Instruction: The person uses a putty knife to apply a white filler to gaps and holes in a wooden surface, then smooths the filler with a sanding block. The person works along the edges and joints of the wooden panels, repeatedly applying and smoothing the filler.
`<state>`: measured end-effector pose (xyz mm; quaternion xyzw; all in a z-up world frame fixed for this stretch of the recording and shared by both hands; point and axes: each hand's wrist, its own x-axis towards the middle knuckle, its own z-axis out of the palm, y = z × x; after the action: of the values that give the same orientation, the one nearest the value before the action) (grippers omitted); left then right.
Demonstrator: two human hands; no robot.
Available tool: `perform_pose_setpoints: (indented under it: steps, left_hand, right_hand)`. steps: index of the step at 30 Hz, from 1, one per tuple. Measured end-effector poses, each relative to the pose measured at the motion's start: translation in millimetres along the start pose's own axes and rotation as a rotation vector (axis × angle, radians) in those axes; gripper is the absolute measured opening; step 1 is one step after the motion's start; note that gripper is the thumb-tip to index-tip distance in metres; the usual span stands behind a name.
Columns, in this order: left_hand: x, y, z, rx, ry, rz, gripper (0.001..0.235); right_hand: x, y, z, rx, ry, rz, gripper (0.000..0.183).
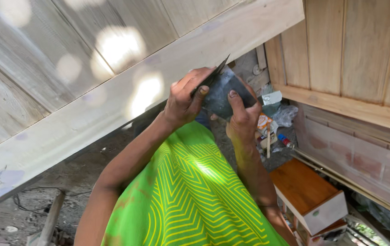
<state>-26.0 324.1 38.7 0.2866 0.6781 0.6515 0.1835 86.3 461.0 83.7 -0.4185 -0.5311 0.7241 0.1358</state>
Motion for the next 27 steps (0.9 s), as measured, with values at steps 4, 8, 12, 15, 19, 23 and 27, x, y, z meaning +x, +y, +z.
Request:
perform_pose_setpoints:
  steps: [4, 8, 12, 15, 19, 23, 27]
  left_hand:
    - [22, -8, 25, 0.001, -0.152, 0.051, 0.037]
    - [18, -22, 64, 0.094, -0.369, -0.054, 0.04]
    - [11, -53, 87, -0.141, -0.072, -0.471, 0.04]
    - [21, -91, 91, 0.026, 0.386, -0.571, 0.041]
    - [34, -94, 99, -0.049, 0.713, -0.277, 0.043]
    - [40, -102, 106, 0.062, 0.759, -0.395, 0.046]
    - [39, -100, 109, -0.079, 0.728, -0.411, 0.048]
  right_hand:
    - [24, -22, -23, -0.026, 0.023, -0.044, 0.035]
    - [64, -54, -75, -0.014, 0.001, -0.061, 0.034]
    - [151, -81, -128, -0.753, -0.276, -0.626, 0.033]
    - [222, -92, -140, -1.377, -0.479, -0.935, 0.04]
    - [275, -84, -114, -1.56, -0.677, -1.162, 0.043]
    - [313, -71, -101, -1.612, -0.783, -1.207, 0.045]
    - [311, -69, -104, -1.622, -0.812, -1.177, 0.043]
